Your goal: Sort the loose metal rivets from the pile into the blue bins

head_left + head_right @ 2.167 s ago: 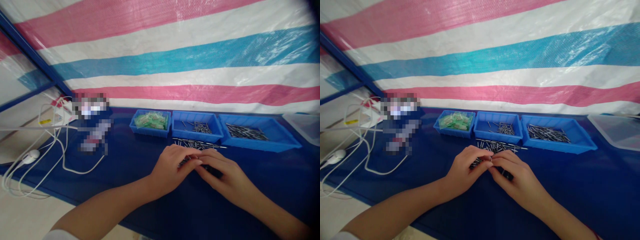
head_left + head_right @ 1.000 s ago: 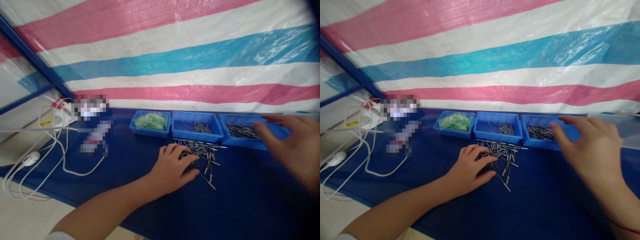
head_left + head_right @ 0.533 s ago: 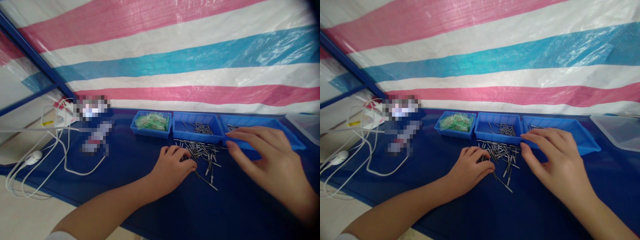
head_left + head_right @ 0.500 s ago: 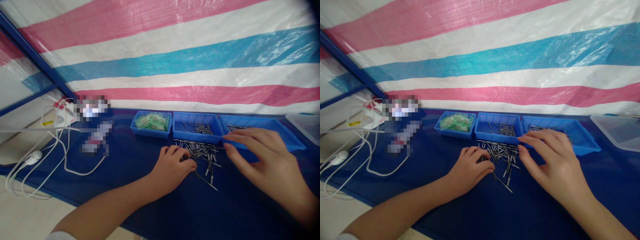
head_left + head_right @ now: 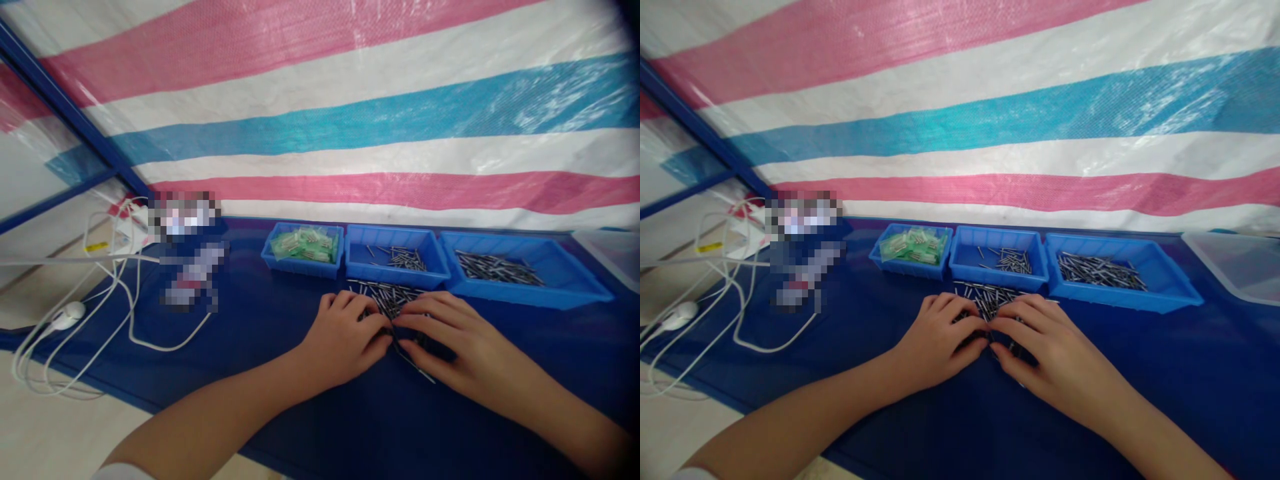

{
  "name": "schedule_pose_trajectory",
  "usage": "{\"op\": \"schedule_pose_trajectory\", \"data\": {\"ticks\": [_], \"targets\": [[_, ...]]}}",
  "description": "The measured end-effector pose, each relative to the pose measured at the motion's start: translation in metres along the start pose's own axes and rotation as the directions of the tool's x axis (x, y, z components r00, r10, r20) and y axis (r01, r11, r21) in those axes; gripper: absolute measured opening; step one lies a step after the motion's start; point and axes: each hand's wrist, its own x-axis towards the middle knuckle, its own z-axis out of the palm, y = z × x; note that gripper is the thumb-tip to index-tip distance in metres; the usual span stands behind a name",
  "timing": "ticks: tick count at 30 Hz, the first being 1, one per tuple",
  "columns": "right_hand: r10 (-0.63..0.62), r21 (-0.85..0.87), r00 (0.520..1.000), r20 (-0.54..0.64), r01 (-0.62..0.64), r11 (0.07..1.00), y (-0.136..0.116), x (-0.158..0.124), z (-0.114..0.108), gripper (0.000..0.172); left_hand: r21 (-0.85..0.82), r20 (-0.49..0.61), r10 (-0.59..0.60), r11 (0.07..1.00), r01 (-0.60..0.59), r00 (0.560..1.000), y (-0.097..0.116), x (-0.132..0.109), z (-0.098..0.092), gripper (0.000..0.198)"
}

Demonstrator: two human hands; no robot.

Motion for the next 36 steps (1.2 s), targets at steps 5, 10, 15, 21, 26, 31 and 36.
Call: {"op": "schedule_pose_trajectory", "data": {"ticks": [5,10,15,21,26,31,36], "targets": [[0.013,0.011,0.999,0.046,-0.014,1.000,0.0002,-0.0003,0.0029,0.021,0.010,0.031,0.051,0.999,-0.051,0.998,-0.0033,0.0009,-0.0045,0.018],[-0.005,0.005,0.997,0.078,0.004,1.000,-0.0004,0.0003,0.0033,0.020,0.053,0.056,0.048,0.997,-0.051,0.997,-0.0068,0.0022,-0.0085,0.020],[0.005,0.014,0.996,0.085,-0.006,1.000,-0.0042,0.0004,0.0041,0.018,0.033,0.045,0.014,0.999,-0.015,0.999,-0.0067,0.0017,-0.0050,0.019],[0.040,0.019,0.997,0.065,-0.042,0.999,-0.0054,0.0008,0.0049,0.017,-0.045,-0.008,0.008,0.999,-0.009,1.000,-0.0045,0.0021,-0.0028,0.020],[0.064,0.059,0.998,-0.028,-0.063,0.996,-0.0068,0.0023,0.0056,0.015,-0.151,-0.101,0.006,0.988,-0.021,0.995,-0.0029,0.0031,-0.0044,0.021],[0.117,0.106,0.985,-0.125,-0.104,0.989,-0.0091,0.0035,0.0056,0.010,-0.254,-0.144,0.001,0.967,-0.038,0.990,-0.0029,0.0049,-0.0057,0.020],[0.171,0.105,0.975,-0.141,-0.157,0.982,-0.0081,0.0016,0.0037,0.011,-0.280,-0.174,-0.043,0.960,-0.008,0.984,-0.0034,0.0056,-0.0054,0.020]]}}
